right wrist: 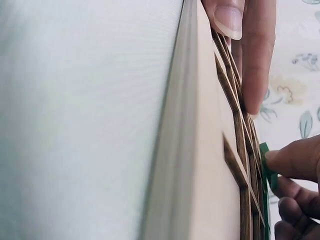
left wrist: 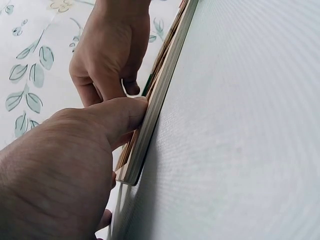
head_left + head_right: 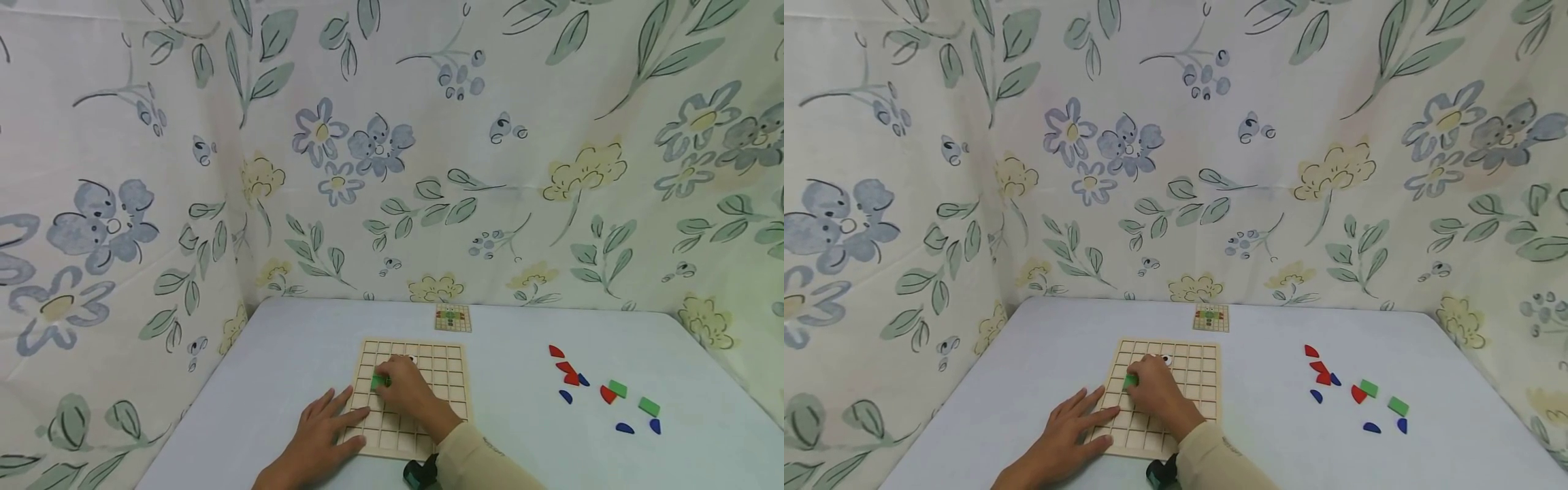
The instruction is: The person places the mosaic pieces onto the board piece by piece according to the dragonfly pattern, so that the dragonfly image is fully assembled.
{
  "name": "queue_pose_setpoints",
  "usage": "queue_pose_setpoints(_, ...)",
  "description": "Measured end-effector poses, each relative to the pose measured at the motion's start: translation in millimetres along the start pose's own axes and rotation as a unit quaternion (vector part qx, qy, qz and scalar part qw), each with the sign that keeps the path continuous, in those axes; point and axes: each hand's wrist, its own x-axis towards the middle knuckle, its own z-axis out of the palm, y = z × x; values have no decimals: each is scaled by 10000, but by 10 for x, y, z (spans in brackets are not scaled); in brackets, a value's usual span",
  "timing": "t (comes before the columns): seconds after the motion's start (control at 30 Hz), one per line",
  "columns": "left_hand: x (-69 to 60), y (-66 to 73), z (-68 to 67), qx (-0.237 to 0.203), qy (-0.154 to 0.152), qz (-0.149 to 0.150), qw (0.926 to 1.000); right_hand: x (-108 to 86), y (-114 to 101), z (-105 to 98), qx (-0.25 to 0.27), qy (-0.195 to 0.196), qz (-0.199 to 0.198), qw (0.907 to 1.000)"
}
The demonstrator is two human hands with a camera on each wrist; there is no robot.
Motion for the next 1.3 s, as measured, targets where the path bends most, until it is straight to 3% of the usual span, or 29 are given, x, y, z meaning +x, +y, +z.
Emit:
queue_pose_setpoints(0.2,5,-8,5,57,26,2,10000,-5,-6,14,-140,23,-152,9998)
queue_pose_setpoints(0.57,-4,-10,13,28,72,19,10000,-26,-83,-89,-87,-10,-20,10000)
queue_pose_setpoints(0.87,-4,-7,17,-64,58,90,9999,-161,-277,-662,453,502,-615,9958)
queue_pose_setpoints(1.1,4,3,3,5,7,2,10000,-389,-358,-1169,420,1073,-778,9903)
queue_pose_setpoints(1.3,2,-22,37,15,52,-6,10000,-616,-293,-1466,163,1495,-896,9846)
